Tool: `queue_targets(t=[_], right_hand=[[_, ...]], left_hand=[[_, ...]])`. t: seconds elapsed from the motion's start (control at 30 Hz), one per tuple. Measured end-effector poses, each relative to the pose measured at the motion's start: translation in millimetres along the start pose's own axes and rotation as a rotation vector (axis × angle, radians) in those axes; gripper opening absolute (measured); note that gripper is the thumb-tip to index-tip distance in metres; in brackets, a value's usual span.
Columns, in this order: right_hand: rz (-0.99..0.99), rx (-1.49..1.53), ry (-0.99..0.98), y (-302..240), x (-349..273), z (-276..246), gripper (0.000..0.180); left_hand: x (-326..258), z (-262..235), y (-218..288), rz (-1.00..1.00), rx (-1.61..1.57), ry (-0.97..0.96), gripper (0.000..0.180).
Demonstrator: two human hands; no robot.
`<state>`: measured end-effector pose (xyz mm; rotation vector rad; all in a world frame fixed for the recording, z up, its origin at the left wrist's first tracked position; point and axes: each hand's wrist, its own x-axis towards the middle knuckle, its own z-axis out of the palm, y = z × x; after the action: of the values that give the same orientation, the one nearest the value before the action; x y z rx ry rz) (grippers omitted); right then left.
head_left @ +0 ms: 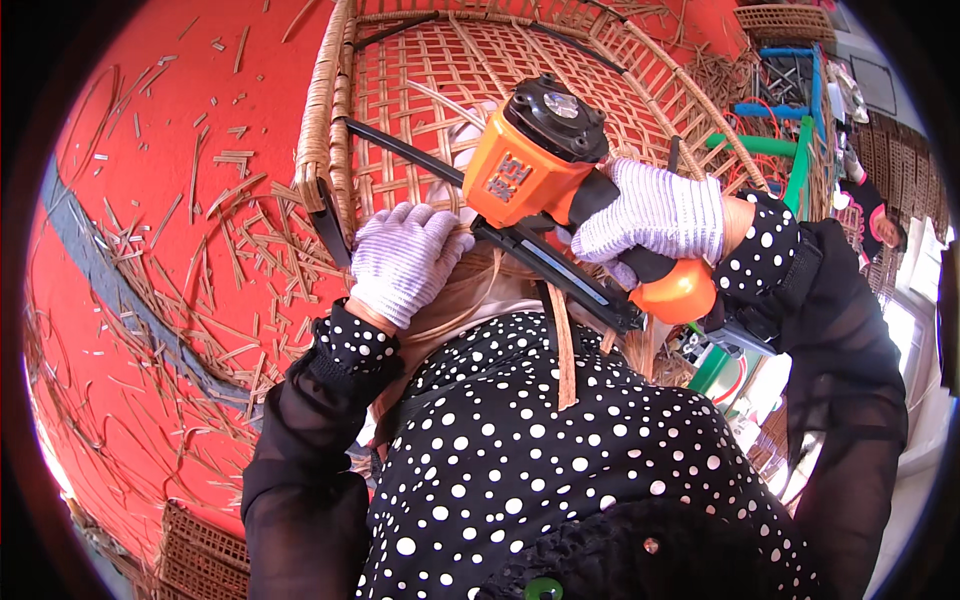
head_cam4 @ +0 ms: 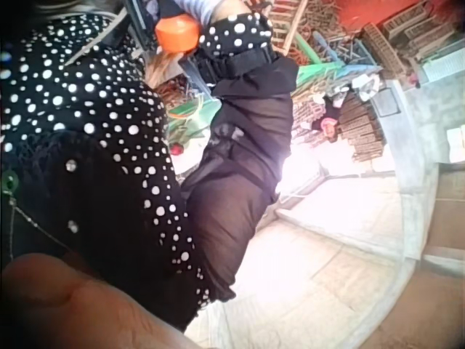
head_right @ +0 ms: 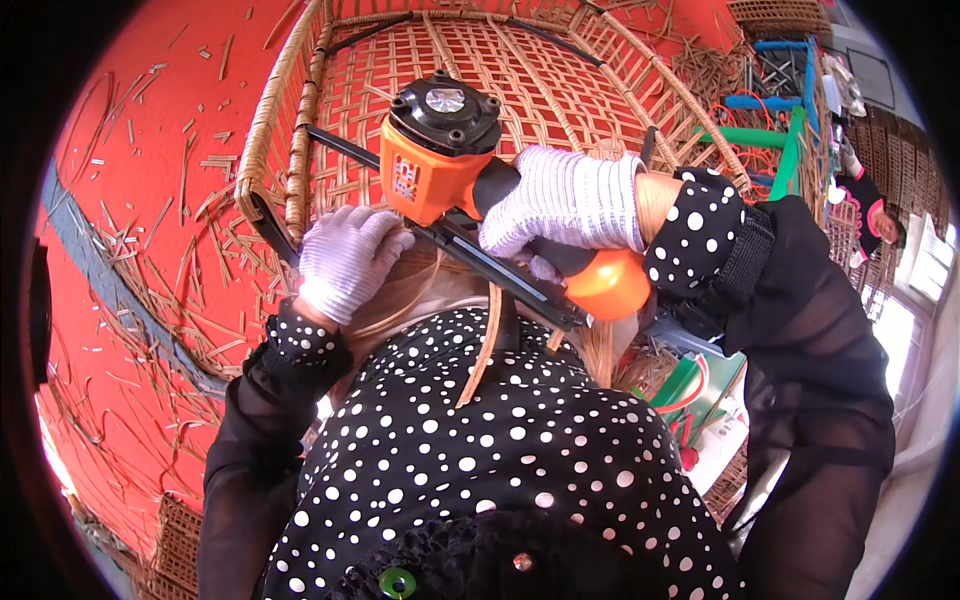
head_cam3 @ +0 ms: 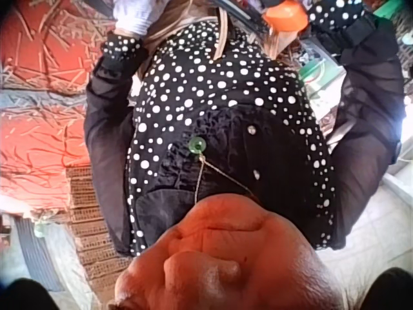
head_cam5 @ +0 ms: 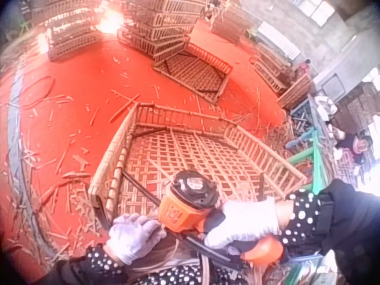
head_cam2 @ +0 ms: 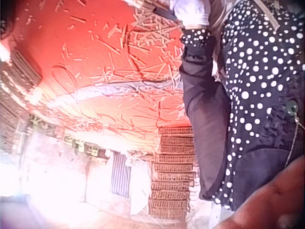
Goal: Assembling and weaving a rattan furniture component using a nail gun and pliers.
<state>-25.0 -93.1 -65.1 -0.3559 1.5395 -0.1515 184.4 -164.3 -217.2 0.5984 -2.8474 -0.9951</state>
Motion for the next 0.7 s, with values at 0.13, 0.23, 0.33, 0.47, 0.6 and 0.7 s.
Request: queue_targets(t=[0.13,0.23,0.33,0.47,0.6,0.7], right_hand=[[0.0,-0.021,0.038,4.7,-0.4,2.5,0.019],[-0.051,0.067,0.053,17.2,-6.3,8.8,0.021],[-0.168,0.167,0.123,28.9,-28.9,6.6,0.024],[-0.271,0.326,0.329,61.9,-76.4,-8.1,0.035],[-0.238,0.377,0.719,138.4,-138.4,-19.9,0.032],[-0.246,0.497,0.91,178.5,-156.0,-24.7,0.027]], left_hand=[[-0.7,1.8,2.8,0.052,0.034,0.142,0.019],[-0.6,1.4,5.4,0.081,0.022,0.212,0.018],[-4.3,2.6,10.4,0.07,0.027,0.287,0.018],[-8.7,-0.9,13.2,0.077,0.077,0.358,0.017],[12.9,-9.3,27.6,0.079,0.186,0.207,0.02],[29.7,-26.7,36.5,0.06,0.206,-0.095,0.02]])
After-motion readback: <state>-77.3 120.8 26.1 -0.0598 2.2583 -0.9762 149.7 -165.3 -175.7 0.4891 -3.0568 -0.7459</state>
